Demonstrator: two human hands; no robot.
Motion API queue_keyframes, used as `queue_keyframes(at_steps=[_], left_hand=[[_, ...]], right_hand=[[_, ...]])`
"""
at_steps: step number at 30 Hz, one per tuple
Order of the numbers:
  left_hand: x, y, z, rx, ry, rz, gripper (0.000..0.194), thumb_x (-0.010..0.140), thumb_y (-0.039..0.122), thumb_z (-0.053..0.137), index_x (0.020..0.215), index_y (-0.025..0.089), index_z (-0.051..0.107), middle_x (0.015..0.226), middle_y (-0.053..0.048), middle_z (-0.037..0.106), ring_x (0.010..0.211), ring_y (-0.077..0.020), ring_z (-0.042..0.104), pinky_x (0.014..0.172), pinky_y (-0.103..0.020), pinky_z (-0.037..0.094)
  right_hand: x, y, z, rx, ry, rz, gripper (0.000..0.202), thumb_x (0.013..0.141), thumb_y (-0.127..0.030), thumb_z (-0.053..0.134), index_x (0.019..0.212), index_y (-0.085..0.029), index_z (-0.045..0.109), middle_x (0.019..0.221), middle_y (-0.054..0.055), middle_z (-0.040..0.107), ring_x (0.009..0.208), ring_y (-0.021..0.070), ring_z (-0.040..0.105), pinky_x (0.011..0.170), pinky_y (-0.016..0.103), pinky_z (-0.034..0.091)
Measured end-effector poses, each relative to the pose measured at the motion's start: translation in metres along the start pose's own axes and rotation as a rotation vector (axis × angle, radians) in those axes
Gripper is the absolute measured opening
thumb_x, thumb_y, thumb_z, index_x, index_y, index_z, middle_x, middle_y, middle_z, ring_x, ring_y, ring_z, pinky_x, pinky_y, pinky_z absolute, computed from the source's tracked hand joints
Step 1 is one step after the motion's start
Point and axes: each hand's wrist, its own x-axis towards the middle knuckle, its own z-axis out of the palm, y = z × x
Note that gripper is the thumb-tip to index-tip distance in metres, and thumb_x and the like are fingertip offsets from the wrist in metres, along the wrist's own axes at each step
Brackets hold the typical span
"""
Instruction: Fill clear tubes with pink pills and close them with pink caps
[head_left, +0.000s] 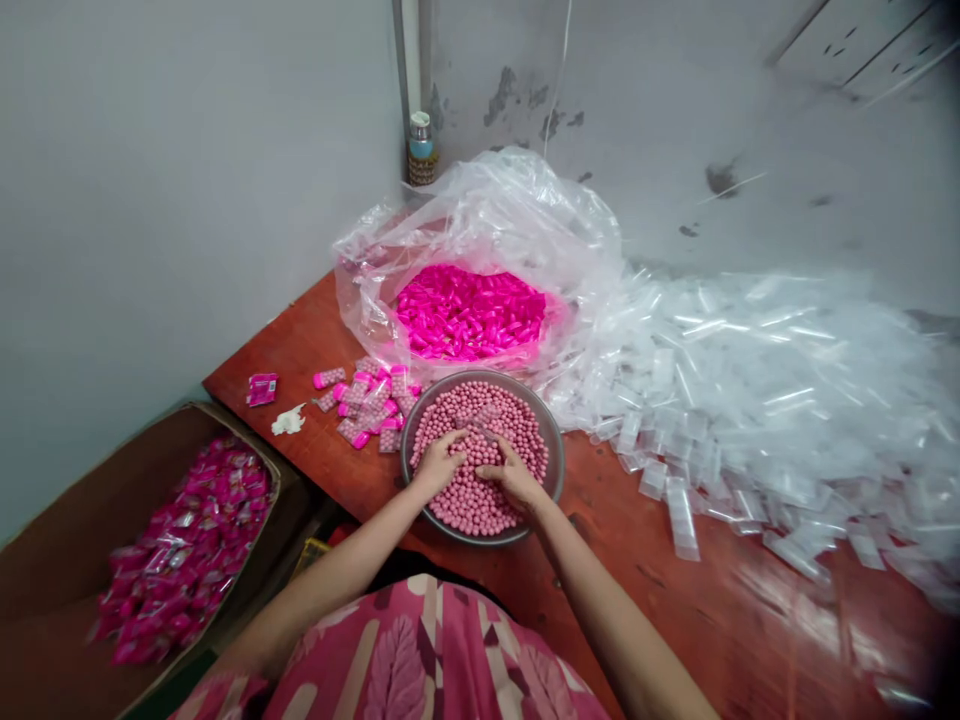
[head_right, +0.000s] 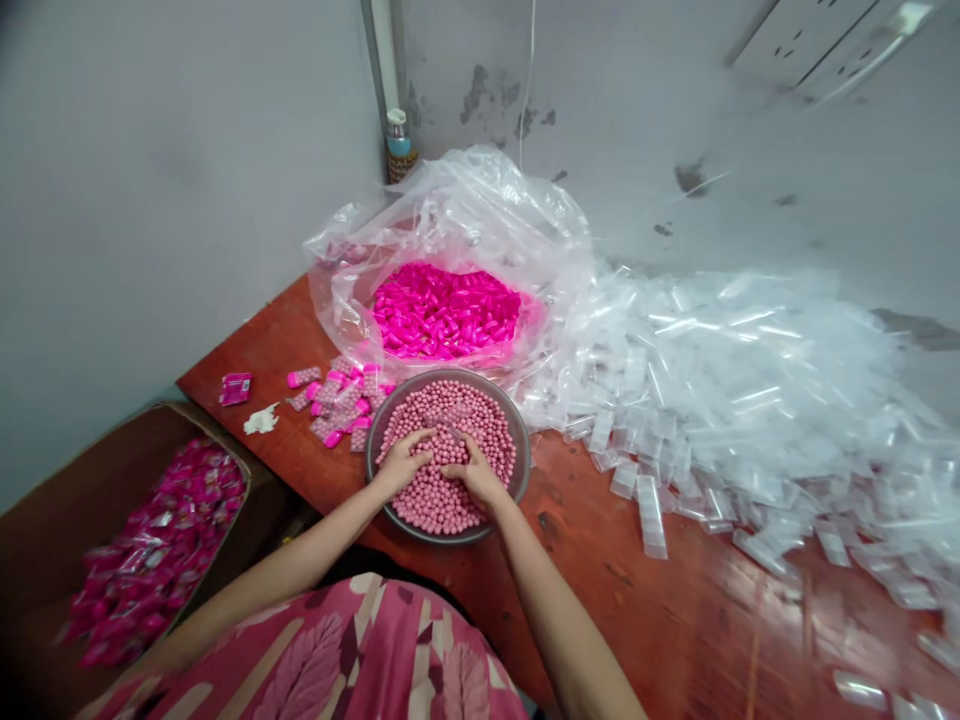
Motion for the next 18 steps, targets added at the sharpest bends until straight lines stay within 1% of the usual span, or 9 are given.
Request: queue_keyframes(at_steps=[2,3,5,7,10,12,14,16,18], left_hand=[[-0.003,0.003,-0.002,-0.003,-0.03,0.012,0.043,0.072,0.008,0.048,0.114,0.018,0.051,0.107,-0.005,0.062,0.1,-0.015,0.056,0.089,-0.03,0.041],[-0.005,0.005,-0.004,0.004,-0.047,0.018,0.043,0.072,0.008,0.049,0.114,0.019,0.052,0.105,-0.004,0.063,0.098,-0.0152,0.057,0.088,-0.031,0.042],[-0.008,0.008,-0.01,0.042,-0.065,0.027,0.039,0.072,0.012,0.052,0.109,0.02,0.056,0.104,-0.003,0.064,0.098,-0.0163,0.057,0.089,-0.031,0.042],[-0.011,0.009,-0.017,0.1,-0.049,0.028,0.035,0.071,0.014,0.053,0.105,0.021,0.059,0.107,-0.004,0.062,0.102,-0.0181,0.054,0.093,-0.033,0.038],[-0.01,0.01,-0.024,0.192,0.001,0.02,0.032,0.073,0.015,0.051,0.104,0.019,0.06,0.118,-0.007,0.054,0.111,-0.0218,0.046,0.098,-0.037,0.032],[-0.009,0.011,-0.023,0.298,0.018,0.029,0.032,0.075,0.015,0.049,0.105,0.018,0.059,0.124,-0.008,0.048,0.113,-0.0229,0.044,0.097,-0.038,0.032],[-0.008,0.013,-0.02,0.414,0.01,0.046,0.032,0.077,0.016,0.047,0.107,0.019,0.058,0.127,-0.008,0.045,0.113,-0.0227,0.045,0.096,-0.037,0.035],[-0.009,0.016,-0.016,0.481,-0.009,0.063,0.033,0.078,0.016,0.046,0.109,0.021,0.056,0.128,-0.006,0.044,0.111,-0.022,0.046,0.095,-0.036,0.036],[-0.011,0.017,-0.013,0.495,-0.031,0.07,0.034,0.079,0.016,0.044,0.11,0.022,0.055,0.128,-0.005,0.044,0.11,-0.021,0.047,0.094,-0.035,0.037]], right_hand=[[-0.008,-0.005,-0.008,-0.05,0.028,0.023,0.062,0.062,-0.017,0.054,0.122,-0.024,0.039,0.111,0.003,0.054,0.084,0.0161,0.057,0.07,0.029,0.047],[-0.012,-0.007,-0.012,-0.125,0.043,0.027,0.06,0.062,-0.017,0.055,0.12,-0.023,0.041,0.112,0.003,0.054,0.086,0.0165,0.056,0.072,0.03,0.046],[-0.017,-0.011,-0.023,-0.335,0.089,0.02,0.053,0.064,-0.019,0.055,0.116,-0.022,0.046,0.109,0.003,0.056,0.087,0.0171,0.056,0.075,0.031,0.045],[-0.019,-0.015,-0.033,-0.513,0.162,0.005,0.041,0.069,-0.021,0.053,0.11,-0.02,0.051,0.102,0.003,0.06,0.087,0.0174,0.057,0.078,0.031,0.043],[-0.016,-0.02,-0.039,-0.627,0.253,-0.004,0.026,0.076,-0.026,0.047,0.099,-0.019,0.058,0.094,0.005,0.063,0.086,0.0186,0.057,0.079,0.032,0.041],[-0.009,-0.023,-0.037,-0.656,0.289,-0.008,0.026,0.079,-0.029,0.042,0.098,-0.018,0.058,0.096,0.007,0.062,0.088,0.0196,0.056,0.081,0.033,0.039],[-0.001,-0.025,-0.03,-0.687,0.304,-0.017,0.029,0.08,-0.031,0.042,0.101,-0.018,0.056,0.101,0.008,0.06,0.094,0.0206,0.053,0.084,0.033,0.036],[0.006,-0.026,-0.022,-0.705,0.284,-0.026,0.032,0.08,-0.033,0.045,0.106,-0.018,0.054,0.107,0.009,0.057,0.098,0.0212,0.051,0.086,0.032,0.034],[0.013,-0.027,-0.015,-0.708,0.237,-0.028,0.033,0.079,-0.032,0.047,0.109,-0.019,0.053,0.11,0.009,0.055,0.1,0.0211,0.049,0.086,0.031,0.032]])
